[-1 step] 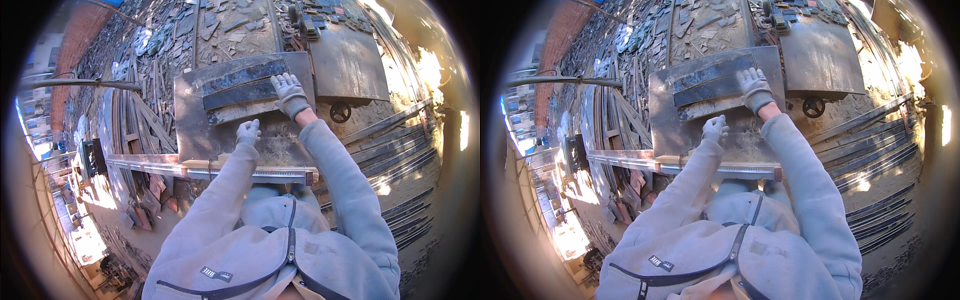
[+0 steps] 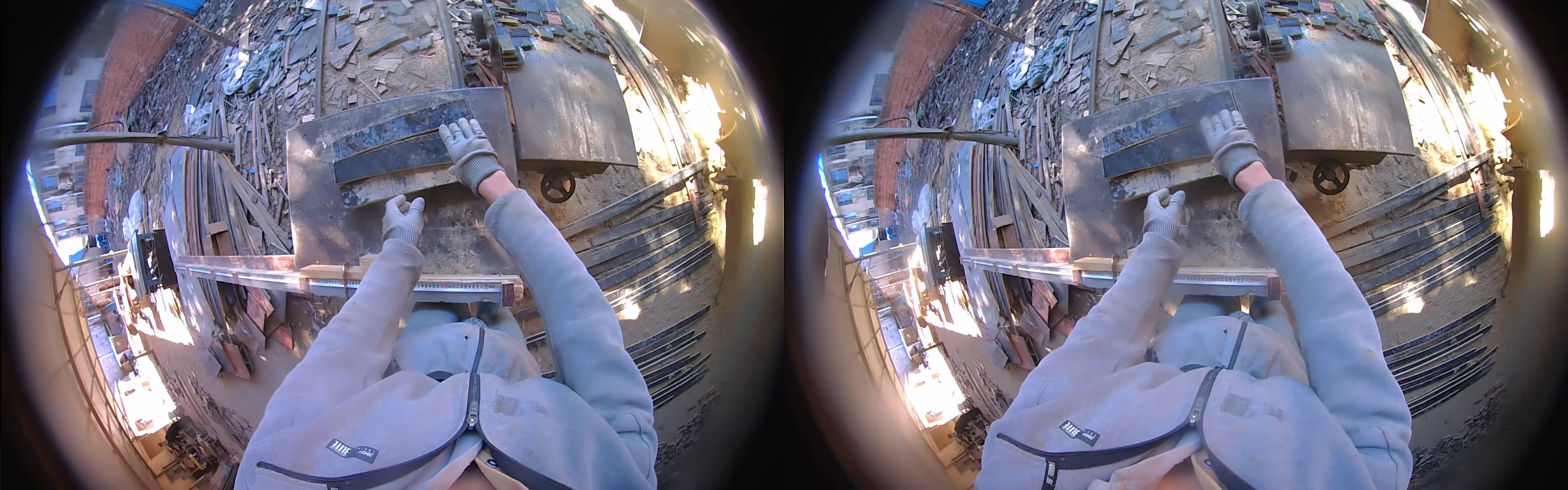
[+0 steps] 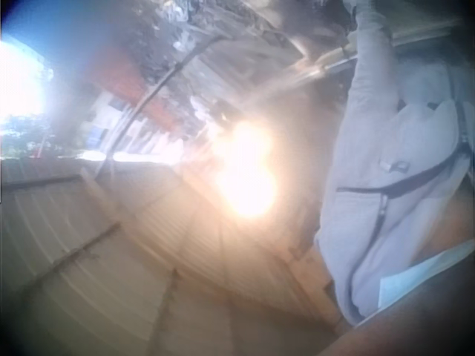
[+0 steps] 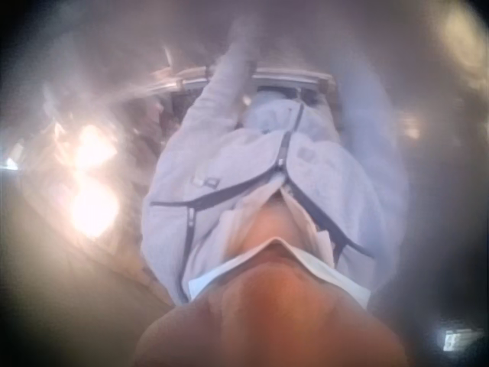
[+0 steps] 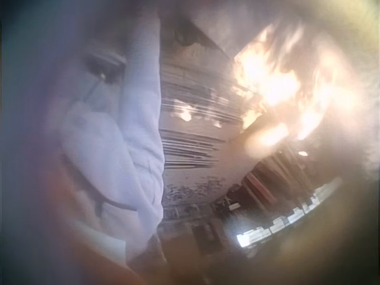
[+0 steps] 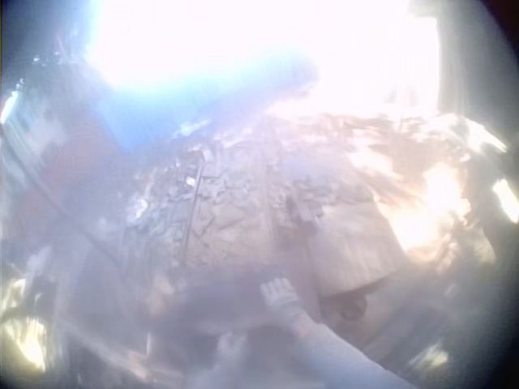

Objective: The person picks up wooden planks from the floor, places them on a table saw, and cuts them into smaller pieces. The person then stacks the cut pieces on the table and repeats the process with additional planks.

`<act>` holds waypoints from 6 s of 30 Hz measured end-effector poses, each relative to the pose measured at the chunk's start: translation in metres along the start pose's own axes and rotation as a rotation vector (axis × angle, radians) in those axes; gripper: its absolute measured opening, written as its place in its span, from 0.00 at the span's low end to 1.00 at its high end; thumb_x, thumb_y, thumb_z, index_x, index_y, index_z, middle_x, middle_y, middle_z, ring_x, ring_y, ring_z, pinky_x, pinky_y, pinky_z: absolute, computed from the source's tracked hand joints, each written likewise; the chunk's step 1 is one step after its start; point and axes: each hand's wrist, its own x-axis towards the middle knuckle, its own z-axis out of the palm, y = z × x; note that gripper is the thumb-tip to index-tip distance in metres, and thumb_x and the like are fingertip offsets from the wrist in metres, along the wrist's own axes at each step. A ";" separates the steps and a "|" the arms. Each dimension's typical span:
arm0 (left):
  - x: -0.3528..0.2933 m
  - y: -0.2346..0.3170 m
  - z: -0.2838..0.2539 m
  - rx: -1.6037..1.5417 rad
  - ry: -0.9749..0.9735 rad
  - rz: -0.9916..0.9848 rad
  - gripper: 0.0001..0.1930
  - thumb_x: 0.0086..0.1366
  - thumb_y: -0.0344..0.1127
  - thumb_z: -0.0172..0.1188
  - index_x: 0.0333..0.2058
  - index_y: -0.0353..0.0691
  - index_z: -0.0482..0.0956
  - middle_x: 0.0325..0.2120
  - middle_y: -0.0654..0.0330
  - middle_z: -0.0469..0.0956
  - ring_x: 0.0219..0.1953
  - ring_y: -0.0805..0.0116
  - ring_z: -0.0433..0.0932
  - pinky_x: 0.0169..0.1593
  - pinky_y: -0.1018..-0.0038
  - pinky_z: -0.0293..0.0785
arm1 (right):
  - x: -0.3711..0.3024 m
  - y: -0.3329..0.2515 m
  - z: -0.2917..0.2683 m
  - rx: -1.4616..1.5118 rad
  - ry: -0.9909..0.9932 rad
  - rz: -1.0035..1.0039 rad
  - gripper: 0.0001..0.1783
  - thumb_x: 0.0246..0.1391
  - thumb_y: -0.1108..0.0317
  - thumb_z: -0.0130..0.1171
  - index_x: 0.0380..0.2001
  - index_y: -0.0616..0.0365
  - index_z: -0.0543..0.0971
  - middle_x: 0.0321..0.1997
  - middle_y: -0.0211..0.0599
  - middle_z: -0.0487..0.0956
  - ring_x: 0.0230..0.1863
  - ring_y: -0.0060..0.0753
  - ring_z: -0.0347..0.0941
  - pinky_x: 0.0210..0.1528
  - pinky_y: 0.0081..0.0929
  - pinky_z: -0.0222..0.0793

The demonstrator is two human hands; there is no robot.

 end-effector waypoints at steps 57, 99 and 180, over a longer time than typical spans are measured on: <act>-0.100 -0.016 0.092 1.080 -0.465 0.731 0.40 0.67 0.56 0.69 0.74 0.54 0.68 0.71 0.50 0.66 0.75 0.48 0.60 0.77 0.50 0.53 | -0.330 0.096 -0.068 1.618 0.458 1.471 0.36 0.62 0.77 0.70 0.70 0.57 0.67 0.49 0.37 0.84 0.42 0.31 0.84 0.46 0.36 0.86; -0.129 -0.010 0.097 1.213 -0.635 0.555 0.70 0.43 0.61 0.80 0.80 0.54 0.47 0.76 0.60 0.57 0.77 0.39 0.55 0.75 0.39 0.54 | -0.338 -0.022 -0.046 0.595 -0.575 1.251 0.35 0.66 0.34 0.57 0.33 0.60 0.87 0.35 0.54 0.86 0.43 0.53 0.84 0.50 0.45 0.78; 0.036 -0.141 0.164 0.730 -0.130 1.125 0.35 0.68 0.59 0.62 0.69 0.49 0.74 0.72 0.57 0.68 0.71 0.54 0.64 0.74 0.51 0.56 | 0.152 0.359 0.113 -0.379 -0.191 0.204 0.11 0.61 0.63 0.61 0.43 0.55 0.80 0.43 0.52 0.85 0.45 0.50 0.85 0.45 0.46 0.81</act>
